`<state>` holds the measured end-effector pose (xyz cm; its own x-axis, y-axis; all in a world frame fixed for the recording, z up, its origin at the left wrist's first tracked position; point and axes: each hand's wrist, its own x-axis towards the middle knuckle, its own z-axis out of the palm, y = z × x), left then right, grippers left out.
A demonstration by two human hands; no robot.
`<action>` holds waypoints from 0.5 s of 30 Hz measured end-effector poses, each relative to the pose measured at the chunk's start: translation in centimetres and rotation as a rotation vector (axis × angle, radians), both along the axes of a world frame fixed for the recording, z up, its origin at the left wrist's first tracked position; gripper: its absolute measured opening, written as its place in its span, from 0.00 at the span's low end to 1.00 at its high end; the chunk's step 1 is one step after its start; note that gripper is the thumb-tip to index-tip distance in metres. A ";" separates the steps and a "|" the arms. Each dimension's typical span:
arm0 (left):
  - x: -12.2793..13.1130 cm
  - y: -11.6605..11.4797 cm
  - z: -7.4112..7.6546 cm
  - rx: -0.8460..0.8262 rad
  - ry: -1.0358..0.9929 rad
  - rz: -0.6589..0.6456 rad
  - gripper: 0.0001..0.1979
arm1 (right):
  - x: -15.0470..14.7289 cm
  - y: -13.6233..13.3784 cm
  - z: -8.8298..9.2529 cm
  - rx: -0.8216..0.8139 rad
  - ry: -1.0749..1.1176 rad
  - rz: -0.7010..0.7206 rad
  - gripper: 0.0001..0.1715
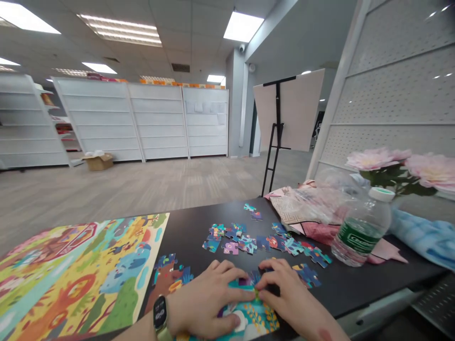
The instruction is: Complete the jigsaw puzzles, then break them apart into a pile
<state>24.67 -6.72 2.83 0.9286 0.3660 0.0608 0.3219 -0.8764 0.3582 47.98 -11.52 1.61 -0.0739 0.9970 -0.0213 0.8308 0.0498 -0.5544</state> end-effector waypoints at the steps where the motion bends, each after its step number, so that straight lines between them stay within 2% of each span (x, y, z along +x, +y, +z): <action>1: 0.0 0.0 0.0 -0.004 0.001 0.001 0.32 | 0.0 0.1 -0.1 -0.001 -0.005 0.000 0.09; 9: 0.1 0.6 -1.0 -0.085 -0.129 0.088 0.19 | -0.6 0.0 -0.4 0.019 -0.008 0.000 0.11; 12: 0.5 2.1 -1.5 -0.065 -0.212 0.203 0.19 | -0.4 0.1 -0.6 0.080 0.050 0.006 0.10; 15: 1.7 4.2 -1.6 -0.010 -0.206 0.280 0.22 | 0.0 1.1 -1.2 0.212 0.086 -0.042 0.11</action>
<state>26.38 -2.47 1.21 0.7610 0.6061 0.2312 0.4693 -0.7605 0.4488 47.99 -10.44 0.45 -0.0247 0.9808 0.1932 0.7849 0.1387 -0.6039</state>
